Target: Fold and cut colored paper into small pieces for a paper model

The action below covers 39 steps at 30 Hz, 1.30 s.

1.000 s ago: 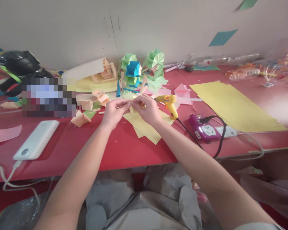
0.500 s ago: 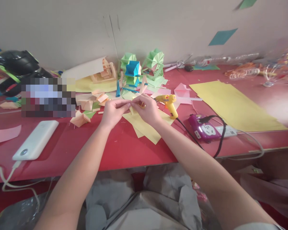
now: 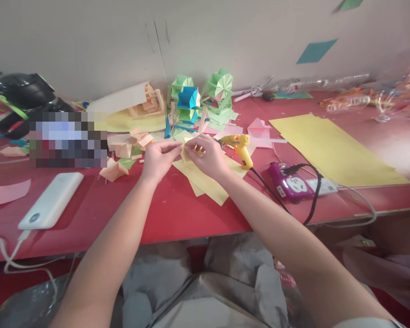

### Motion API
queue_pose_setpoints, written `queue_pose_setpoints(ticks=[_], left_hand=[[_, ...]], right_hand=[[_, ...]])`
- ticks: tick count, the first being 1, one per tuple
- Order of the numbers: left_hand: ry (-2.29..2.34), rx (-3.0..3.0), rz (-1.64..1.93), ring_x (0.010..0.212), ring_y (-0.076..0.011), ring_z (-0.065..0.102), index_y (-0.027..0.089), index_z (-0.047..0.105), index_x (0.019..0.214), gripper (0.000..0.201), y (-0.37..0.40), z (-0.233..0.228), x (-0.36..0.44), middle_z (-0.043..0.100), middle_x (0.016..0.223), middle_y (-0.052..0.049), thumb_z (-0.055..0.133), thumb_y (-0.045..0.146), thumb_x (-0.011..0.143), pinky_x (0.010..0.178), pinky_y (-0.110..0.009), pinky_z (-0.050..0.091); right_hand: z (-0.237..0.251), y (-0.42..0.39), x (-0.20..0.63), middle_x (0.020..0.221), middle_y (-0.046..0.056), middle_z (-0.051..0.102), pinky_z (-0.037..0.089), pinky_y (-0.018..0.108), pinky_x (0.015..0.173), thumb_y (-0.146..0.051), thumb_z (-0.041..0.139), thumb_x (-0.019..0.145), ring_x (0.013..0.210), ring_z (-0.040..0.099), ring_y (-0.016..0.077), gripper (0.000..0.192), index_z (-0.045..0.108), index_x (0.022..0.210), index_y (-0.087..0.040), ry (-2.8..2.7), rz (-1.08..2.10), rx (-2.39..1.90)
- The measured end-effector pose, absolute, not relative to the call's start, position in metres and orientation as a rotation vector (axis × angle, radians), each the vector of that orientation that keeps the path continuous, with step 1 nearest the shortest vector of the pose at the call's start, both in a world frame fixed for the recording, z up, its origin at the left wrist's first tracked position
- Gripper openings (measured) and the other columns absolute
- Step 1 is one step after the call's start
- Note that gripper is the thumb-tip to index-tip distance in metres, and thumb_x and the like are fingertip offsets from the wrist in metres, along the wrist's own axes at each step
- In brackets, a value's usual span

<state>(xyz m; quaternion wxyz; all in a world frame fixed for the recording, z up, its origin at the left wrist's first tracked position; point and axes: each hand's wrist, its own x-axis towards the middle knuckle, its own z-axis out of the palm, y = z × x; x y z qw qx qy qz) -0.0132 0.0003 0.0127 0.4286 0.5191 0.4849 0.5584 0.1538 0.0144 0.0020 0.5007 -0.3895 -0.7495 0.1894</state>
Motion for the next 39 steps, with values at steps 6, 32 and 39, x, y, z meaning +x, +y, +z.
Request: queue_pose_setpoints(ticks=[6,32,39], left_hand=[[1.139,1.126,1.457,0.091,-0.024,0.075,0.017,0.08,0.09,0.033,0.002,0.012,-0.007,0.078,0.091,-0.007,0.091,0.035,0.064,0.092,-0.044,0.062],[1.08,0.993,1.445,0.101,-0.0224,0.073,0.018,0.078,0.091,0.03,0.004,0.018,-0.011,0.077,0.096,-0.006,0.089,0.028,0.065,0.096,-0.041,0.059],[1.085,0.987,1.492,0.092,-0.0206,0.074,0.018,0.079,0.086,0.034,0.005,0.019,-0.011,0.077,0.089,-0.005,0.092,0.032,0.059,0.092,-0.039,0.061]], right_hand=[[-0.004,0.018,0.152,0.093,0.006,0.065,0.049,0.037,0.082,-0.022,0.059,0.092,0.087,0.059,0.0195,0.016,0.075,0.09,-0.023,-1.836,0.274,-0.925],[0.006,0.01,0.151,0.108,0.008,0.064,0.04,0.045,0.093,-0.036,0.052,0.101,0.104,0.053,0.0255,0.026,0.078,0.1,-0.031,-1.97,0.078,-0.934],[0.006,0.008,0.153,0.121,0.008,0.062,0.04,0.049,0.099,-0.037,0.052,0.101,0.119,0.051,0.029,0.026,0.078,0.106,-0.033,-2.006,0.062,-0.957]])
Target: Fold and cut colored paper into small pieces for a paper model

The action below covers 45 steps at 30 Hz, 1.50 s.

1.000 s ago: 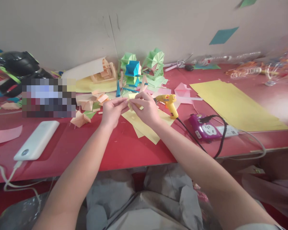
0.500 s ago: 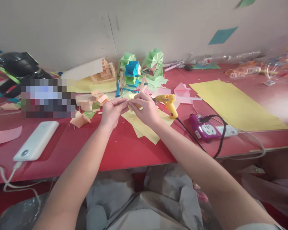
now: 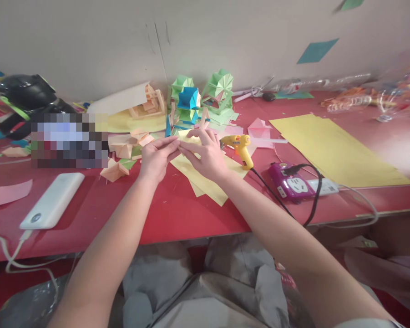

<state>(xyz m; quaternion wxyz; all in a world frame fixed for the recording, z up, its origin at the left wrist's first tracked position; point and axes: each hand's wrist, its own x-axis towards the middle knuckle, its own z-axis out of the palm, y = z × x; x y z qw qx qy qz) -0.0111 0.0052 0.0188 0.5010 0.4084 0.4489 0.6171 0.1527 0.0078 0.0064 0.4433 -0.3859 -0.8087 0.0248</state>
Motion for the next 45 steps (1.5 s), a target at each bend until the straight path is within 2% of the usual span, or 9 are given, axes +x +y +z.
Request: queue_pose_setpoints(ticks=[6,11,17,20,28,34,37,41,45], left_hand=[[1.173,1.104,1.639,0.096,-0.0224,0.073,0.019,0.078,0.089,0.029,0.005,0.021,-0.014,0.078,0.094,-0.006,0.088,0.032,0.066,0.091,-0.038,0.06],[1.177,1.305,1.722,0.092,-0.0202,0.073,0.019,0.078,0.092,0.027,0.002,0.019,-0.01,0.078,0.095,-0.006,0.085,0.037,0.073,0.088,-0.034,0.06],[1.156,1.35,1.685,0.085,-0.0187,0.073,0.019,0.079,0.09,0.027,0.003,0.015,-0.007,0.077,0.087,-0.005,0.086,0.037,0.071,0.084,-0.033,0.061],[1.115,1.262,1.667,0.087,-0.0194,0.073,0.019,0.078,0.091,0.027,0.006,0.015,-0.01,0.077,0.09,-0.005,0.087,0.033,0.07,0.084,-0.035,0.061],[1.084,1.108,1.503,0.084,-0.0185,0.072,0.018,0.072,0.099,0.037,0.003,0.026,-0.011,0.074,0.088,-0.004,0.086,0.024,0.064,0.08,-0.035,0.063],[1.218,1.225,1.276,0.073,-0.0174,0.069,0.016,0.068,0.103,0.043,0.0,0.027,-0.011,0.069,0.079,-0.002,0.08,0.018,0.062,0.065,-0.029,0.058],[1.219,1.325,1.132,0.069,-0.0168,0.067,0.016,0.068,0.103,0.044,-0.002,0.026,-0.012,0.071,0.079,-0.003,0.079,0.017,0.061,0.06,-0.028,0.055],[1.181,1.188,1.234,0.07,-0.0157,0.067,0.016,0.067,0.102,0.043,-0.002,0.03,-0.013,0.072,0.085,-0.005,0.079,0.018,0.061,0.066,-0.029,0.056],[1.159,1.118,1.256,0.072,-0.0164,0.068,0.019,0.062,0.113,0.057,-0.003,0.034,-0.015,0.072,0.088,-0.004,0.08,0.014,0.059,0.072,-0.033,0.059]], right_hand=[[0.004,0.012,0.15,0.138,0.011,0.053,0.046,0.051,0.104,-0.047,0.054,0.1,0.131,0.049,0.0296,0.029,0.073,0.114,-0.03,-1.809,0.27,-0.952],[0.003,0.017,0.149,0.123,0.013,0.063,0.06,0.038,0.084,-0.062,0.065,0.087,0.107,0.065,0.0232,0.059,0.056,0.132,-0.025,-1.395,0.83,-0.998],[0.014,0.015,0.154,0.085,0.004,0.07,0.062,0.035,0.081,-0.058,0.083,0.07,0.082,0.07,0.0189,0.048,0.07,0.097,-0.021,-1.256,1.411,-0.85],[0.017,0.013,0.155,0.08,0.002,0.069,0.061,0.035,0.082,-0.052,0.088,0.066,0.079,0.069,0.0174,0.042,0.072,0.09,-0.021,-1.208,1.456,-0.814],[0.011,0.02,0.159,0.09,0.003,0.072,0.059,0.035,0.086,-0.043,0.086,0.069,0.086,0.07,0.0179,0.031,0.07,0.085,-0.022,-1.081,1.51,-0.781],[0.004,0.025,0.158,0.091,0.002,0.071,0.059,0.039,0.089,-0.049,0.07,0.084,0.092,0.068,0.0201,0.038,0.07,0.114,-0.025,-1.375,1.215,-0.853],[0.002,0.023,0.157,0.104,0.006,0.072,0.058,0.041,0.093,-0.047,0.07,0.087,0.102,0.067,0.0231,0.049,0.065,0.128,-0.022,-1.568,0.991,-0.894],[0.001,0.022,0.159,0.13,0.01,0.065,0.062,0.038,0.082,-0.042,0.073,0.085,0.107,0.066,0.0238,0.071,0.045,0.149,-0.03,-1.677,0.959,-0.832],[0.002,0.024,0.16,0.142,0.01,0.059,0.062,0.035,0.082,-0.03,0.064,0.088,0.099,0.067,0.0188,0.065,0.045,0.15,-0.03,-1.698,0.996,-0.789]])
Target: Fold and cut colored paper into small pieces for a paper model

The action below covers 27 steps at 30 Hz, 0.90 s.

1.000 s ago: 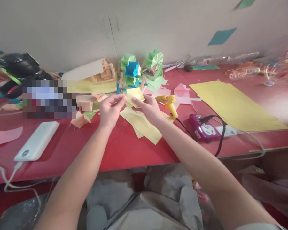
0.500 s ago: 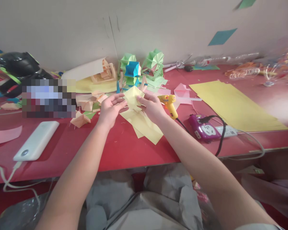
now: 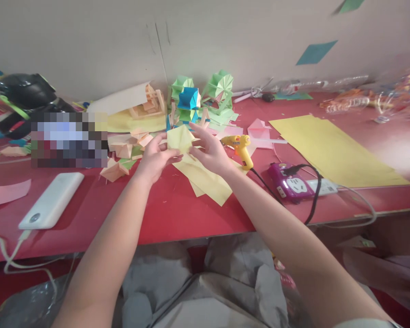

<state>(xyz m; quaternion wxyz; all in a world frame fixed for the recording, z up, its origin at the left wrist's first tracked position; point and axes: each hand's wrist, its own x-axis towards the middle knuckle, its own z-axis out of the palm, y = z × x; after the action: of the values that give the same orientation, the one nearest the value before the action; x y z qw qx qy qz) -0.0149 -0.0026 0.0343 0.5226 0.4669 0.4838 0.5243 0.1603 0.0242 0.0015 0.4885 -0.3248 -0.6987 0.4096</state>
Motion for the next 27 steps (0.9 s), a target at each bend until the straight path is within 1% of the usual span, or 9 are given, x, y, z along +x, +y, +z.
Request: queue_pose_setpoints(ticks=[3,5,10,12,16,18,23,25,27], left_hand=[[1.123,1.14,1.191,0.075,-0.0188,0.07,0.024,0.055,0.127,0.073,-0.006,0.035,-0.015,0.071,0.093,-0.004,0.081,0.012,0.06,0.074,-0.038,0.061],[1.093,1.154,1.139,0.077,-0.02,0.071,0.025,0.054,0.131,0.077,-0.008,0.035,-0.015,0.07,0.096,-0.004,0.083,0.013,0.061,0.075,-0.039,0.061],[1.073,1.097,1.084,0.081,-0.0211,0.072,0.022,0.059,0.121,0.059,-0.009,0.039,-0.014,0.068,0.098,-0.005,0.083,0.025,0.068,0.073,-0.039,0.062],[1.082,1.052,1.092,0.083,-0.021,0.071,0.02,0.061,0.114,0.05,-0.008,0.039,-0.013,0.069,0.096,-0.005,0.081,0.029,0.069,0.07,-0.035,0.062],[1.123,1.037,1.164,0.083,-0.0205,0.069,0.018,0.066,0.099,0.042,-0.004,0.033,-0.011,0.072,0.094,-0.006,0.084,0.028,0.063,0.064,-0.029,0.057],[1.128,1.05,1.184,0.082,-0.0207,0.07,0.017,0.067,0.099,0.044,-0.002,0.029,-0.011,0.073,0.093,-0.006,0.085,0.026,0.06,0.066,-0.03,0.057],[1.182,1.036,1.305,0.084,-0.0229,0.071,0.017,0.07,0.096,0.04,0.002,0.025,-0.012,0.075,0.09,-0.008,0.086,0.031,0.062,0.07,-0.032,0.058],[1.195,1.039,1.386,0.087,-0.0236,0.072,0.016,0.071,0.097,0.042,0.004,0.022,-0.014,0.076,0.093,-0.008,0.086,0.036,0.063,0.072,-0.033,0.058],[1.207,1.105,1.456,0.09,-0.0236,0.072,0.016,0.071,0.099,0.045,0.006,0.018,-0.016,0.077,0.097,-0.009,0.087,0.041,0.065,0.076,-0.033,0.058]], right_hand=[[0.003,0.025,0.16,0.137,0.011,0.062,0.061,0.036,0.086,-0.025,0.059,0.087,0.099,0.068,0.0189,0.051,0.059,0.138,-0.023,-1.711,0.933,-0.817],[0.003,0.024,0.16,0.129,0.011,0.067,0.06,0.035,0.084,-0.024,0.056,0.087,0.097,0.068,0.019,0.045,0.065,0.131,-0.02,-1.71,0.891,-0.85],[0.003,0.024,0.161,0.105,0.007,0.074,0.057,0.033,0.077,-0.02,0.053,0.085,0.084,0.067,0.0168,0.034,0.072,0.113,-0.019,-1.668,0.842,-0.896],[0.003,0.025,0.161,0.095,0.005,0.074,0.055,0.032,0.076,-0.022,0.053,0.086,0.082,0.066,0.0173,0.027,0.074,0.103,-0.019,-1.646,0.817,-0.908],[0.0,0.027,0.158,0.082,0.003,0.07,0.054,0.032,0.074,-0.031,0.06,0.085,0.082,0.064,0.0189,0.017,0.072,0.089,-0.02,-1.629,0.853,-0.916],[-0.002,0.028,0.157,0.082,0.003,0.069,0.053,0.032,0.073,-0.034,0.062,0.084,0.082,0.063,0.0186,0.016,0.071,0.087,-0.021,-1.611,0.905,-0.9],[0.004,0.028,0.158,0.085,0.002,0.068,0.054,0.031,0.07,-0.038,0.063,0.082,0.077,0.063,0.0157,0.021,0.065,0.096,-0.022,-1.404,1.036,-0.92],[0.009,0.023,0.158,0.092,0.003,0.068,0.055,0.031,0.076,-0.04,0.063,0.083,0.084,0.064,0.016,0.02,0.064,0.093,-0.023,-1.378,1.059,-0.911],[0.014,0.018,0.157,0.096,0.004,0.068,0.056,0.032,0.079,-0.046,0.067,0.082,0.091,0.064,0.0182,0.025,0.065,0.092,-0.023,-1.463,1.079,-0.885]])
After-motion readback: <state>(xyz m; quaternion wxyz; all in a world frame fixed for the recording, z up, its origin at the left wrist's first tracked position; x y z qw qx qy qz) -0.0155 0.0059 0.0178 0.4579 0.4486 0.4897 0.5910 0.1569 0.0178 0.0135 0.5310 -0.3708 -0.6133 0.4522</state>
